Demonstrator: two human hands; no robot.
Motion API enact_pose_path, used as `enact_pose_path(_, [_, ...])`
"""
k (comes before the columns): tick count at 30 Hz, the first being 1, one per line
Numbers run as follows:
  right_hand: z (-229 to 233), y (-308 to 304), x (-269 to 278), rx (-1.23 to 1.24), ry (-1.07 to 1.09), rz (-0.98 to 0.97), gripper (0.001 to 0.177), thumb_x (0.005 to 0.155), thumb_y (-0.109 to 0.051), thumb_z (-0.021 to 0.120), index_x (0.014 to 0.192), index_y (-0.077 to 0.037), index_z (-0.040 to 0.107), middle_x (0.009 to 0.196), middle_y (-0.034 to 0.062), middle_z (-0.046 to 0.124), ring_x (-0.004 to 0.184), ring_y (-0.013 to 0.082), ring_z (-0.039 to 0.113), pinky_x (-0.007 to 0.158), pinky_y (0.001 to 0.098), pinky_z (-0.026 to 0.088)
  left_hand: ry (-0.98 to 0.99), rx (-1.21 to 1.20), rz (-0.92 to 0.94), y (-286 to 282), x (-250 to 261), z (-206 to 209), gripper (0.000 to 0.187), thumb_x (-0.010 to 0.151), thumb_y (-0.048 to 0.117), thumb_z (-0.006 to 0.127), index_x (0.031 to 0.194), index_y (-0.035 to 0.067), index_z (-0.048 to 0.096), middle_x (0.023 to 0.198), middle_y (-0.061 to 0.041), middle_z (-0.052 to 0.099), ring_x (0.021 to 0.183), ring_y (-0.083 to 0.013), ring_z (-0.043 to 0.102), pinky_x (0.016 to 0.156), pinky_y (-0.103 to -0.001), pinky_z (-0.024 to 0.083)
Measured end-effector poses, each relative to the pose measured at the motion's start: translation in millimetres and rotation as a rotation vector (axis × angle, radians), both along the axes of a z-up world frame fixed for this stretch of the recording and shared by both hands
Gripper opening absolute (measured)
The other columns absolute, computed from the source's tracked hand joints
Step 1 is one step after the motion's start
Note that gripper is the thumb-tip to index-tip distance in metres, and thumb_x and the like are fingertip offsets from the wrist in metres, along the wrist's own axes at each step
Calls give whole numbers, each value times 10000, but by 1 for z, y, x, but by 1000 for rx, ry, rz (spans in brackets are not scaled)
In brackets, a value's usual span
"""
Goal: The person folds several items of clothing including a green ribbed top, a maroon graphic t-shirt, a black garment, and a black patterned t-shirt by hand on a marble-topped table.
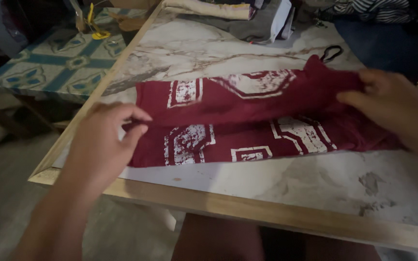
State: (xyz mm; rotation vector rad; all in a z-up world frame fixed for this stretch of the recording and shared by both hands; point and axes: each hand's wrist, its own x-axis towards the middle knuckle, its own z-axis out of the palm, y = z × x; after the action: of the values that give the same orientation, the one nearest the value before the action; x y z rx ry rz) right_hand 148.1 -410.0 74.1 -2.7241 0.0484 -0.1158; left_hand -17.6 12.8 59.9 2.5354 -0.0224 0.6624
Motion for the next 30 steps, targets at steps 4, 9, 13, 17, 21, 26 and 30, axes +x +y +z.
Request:
enact_pose_path(4, [-15,-21,-2,94,119,22,406,901,-257,723,1274,-99,736,957,157,799,759,245,741,719,349,552,166,36,104,-4,-6,-13,146,846,116,742,987,145,760,937,-29,740,931,-248,634,804,-385,527])
enact_pose_path(9, [-22,-40,-3,399,79,111,405,911,-168,585,1299,-118,692,963,115,793,771,185,756,709,324,600,149,234,190,-17,-8,-8,142,825,133,727,897,232,798,1076,17,699,1174,-269,568,1055,-568,347])
enact_pose_path(13, [-15,-31,-8,-147,-122,319,328,899,-287,742,1195,-150,774,922,86,795,764,179,736,771,326,562,351,188,205,-60,5,1,207,834,332,732,1033,285,761,1138,-25,621,1175,-256,499,1092,-621,227])
enact_pose_path(17, [-9,-19,-22,8,-67,158,352,988,-387,690,1171,-103,791,922,111,769,766,231,728,743,368,551,134,200,-75,-107,23,-2,372,802,517,796,1026,223,755,1161,-89,637,1202,-370,466,1013,-680,252])
enact_pose_path(21, [-4,-12,-26,23,-282,70,436,986,-425,716,1256,-83,725,980,112,752,827,184,701,738,340,527,102,115,-97,-125,40,-9,332,827,441,757,992,155,719,992,-56,696,1115,-297,579,965,-530,383])
enact_pose_path(26, [-8,-9,-16,135,-315,72,401,1030,-369,704,1261,-41,698,907,141,758,751,212,711,678,363,549,-23,-140,-44,-126,71,-14,213,932,318,714,982,111,710,886,-76,764,865,-308,710,953,-560,407])
enact_pose_path(30, [-25,-21,-9,-53,-472,126,373,1005,-326,785,1179,0,728,964,148,744,838,199,694,741,341,542,-98,-73,-43,-126,79,-18,173,929,265,716,967,98,692,838,-76,762,804,-324,721,856,-485,507])
